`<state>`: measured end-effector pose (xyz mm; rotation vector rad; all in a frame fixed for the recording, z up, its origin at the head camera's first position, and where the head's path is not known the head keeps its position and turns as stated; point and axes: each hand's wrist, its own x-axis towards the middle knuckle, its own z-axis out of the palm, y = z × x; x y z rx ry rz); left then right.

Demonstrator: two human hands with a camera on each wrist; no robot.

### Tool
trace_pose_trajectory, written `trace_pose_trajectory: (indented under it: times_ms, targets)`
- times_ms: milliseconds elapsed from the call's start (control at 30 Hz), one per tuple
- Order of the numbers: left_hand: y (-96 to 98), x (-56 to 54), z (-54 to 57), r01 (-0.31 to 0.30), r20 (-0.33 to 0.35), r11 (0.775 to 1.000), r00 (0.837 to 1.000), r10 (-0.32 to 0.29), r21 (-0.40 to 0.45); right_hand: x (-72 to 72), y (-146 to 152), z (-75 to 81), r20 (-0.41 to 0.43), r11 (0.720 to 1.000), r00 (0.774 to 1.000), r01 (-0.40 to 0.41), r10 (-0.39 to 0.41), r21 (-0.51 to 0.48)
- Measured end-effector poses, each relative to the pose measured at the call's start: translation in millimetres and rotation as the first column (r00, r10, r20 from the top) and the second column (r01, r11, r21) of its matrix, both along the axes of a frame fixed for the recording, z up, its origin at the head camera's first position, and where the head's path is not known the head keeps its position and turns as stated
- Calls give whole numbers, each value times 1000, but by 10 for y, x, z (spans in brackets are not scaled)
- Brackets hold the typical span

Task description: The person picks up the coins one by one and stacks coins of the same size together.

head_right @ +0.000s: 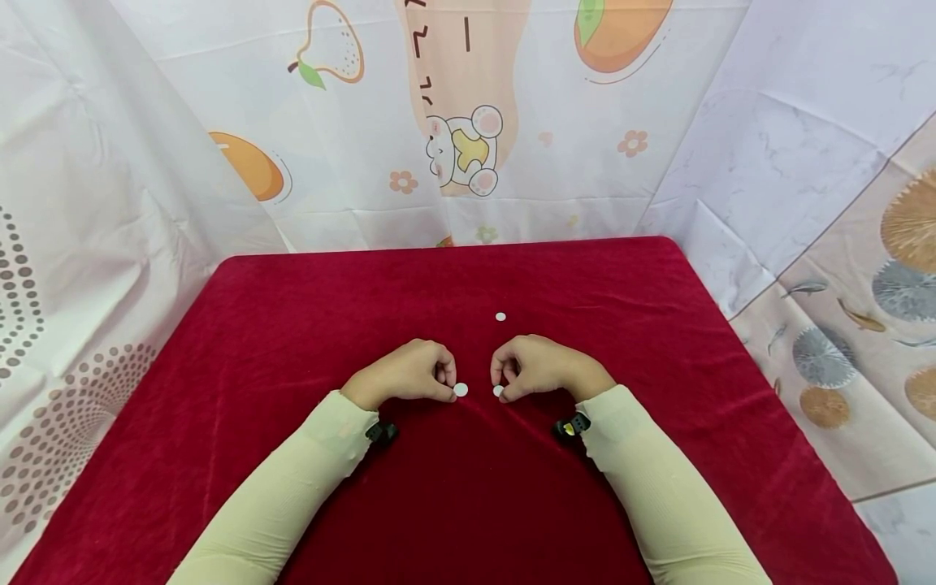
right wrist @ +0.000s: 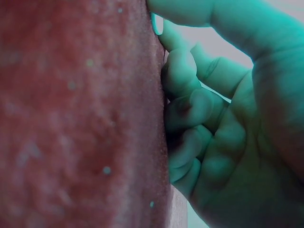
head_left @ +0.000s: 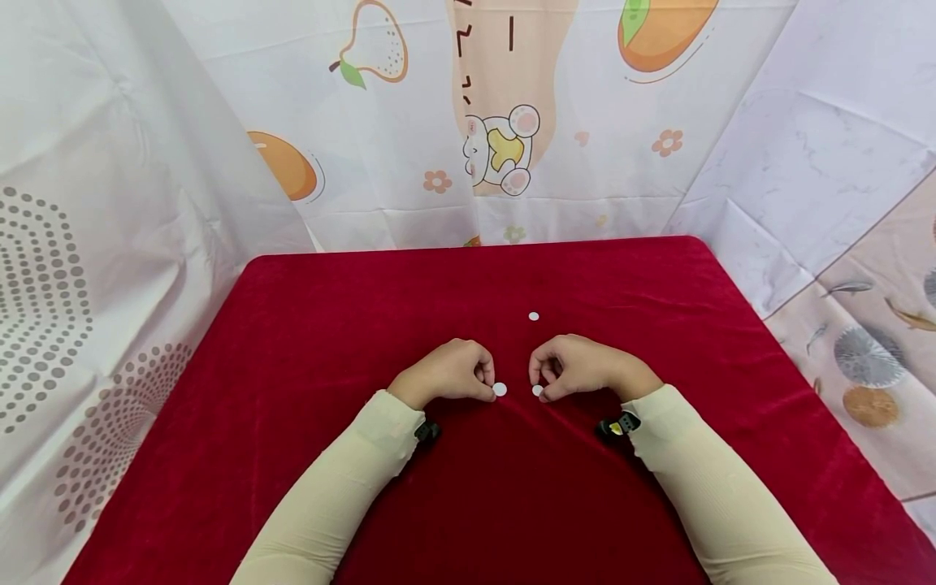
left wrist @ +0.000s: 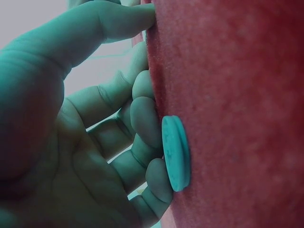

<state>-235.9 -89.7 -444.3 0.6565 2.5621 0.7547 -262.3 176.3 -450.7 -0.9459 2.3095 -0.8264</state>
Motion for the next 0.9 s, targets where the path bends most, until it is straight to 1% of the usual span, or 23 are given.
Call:
trace_pose_trajectory:
  times_ms: [367,900]
  targets:
    - [-5,-3,3,-3,7,1000,1000,3,2,3,2,13,15,1000,1000,-1,1,-6]
    - [-7,-7,-4,-2,7,1000,1000,2,-5,5,3,7,1,1000,1000,1,-1,-4]
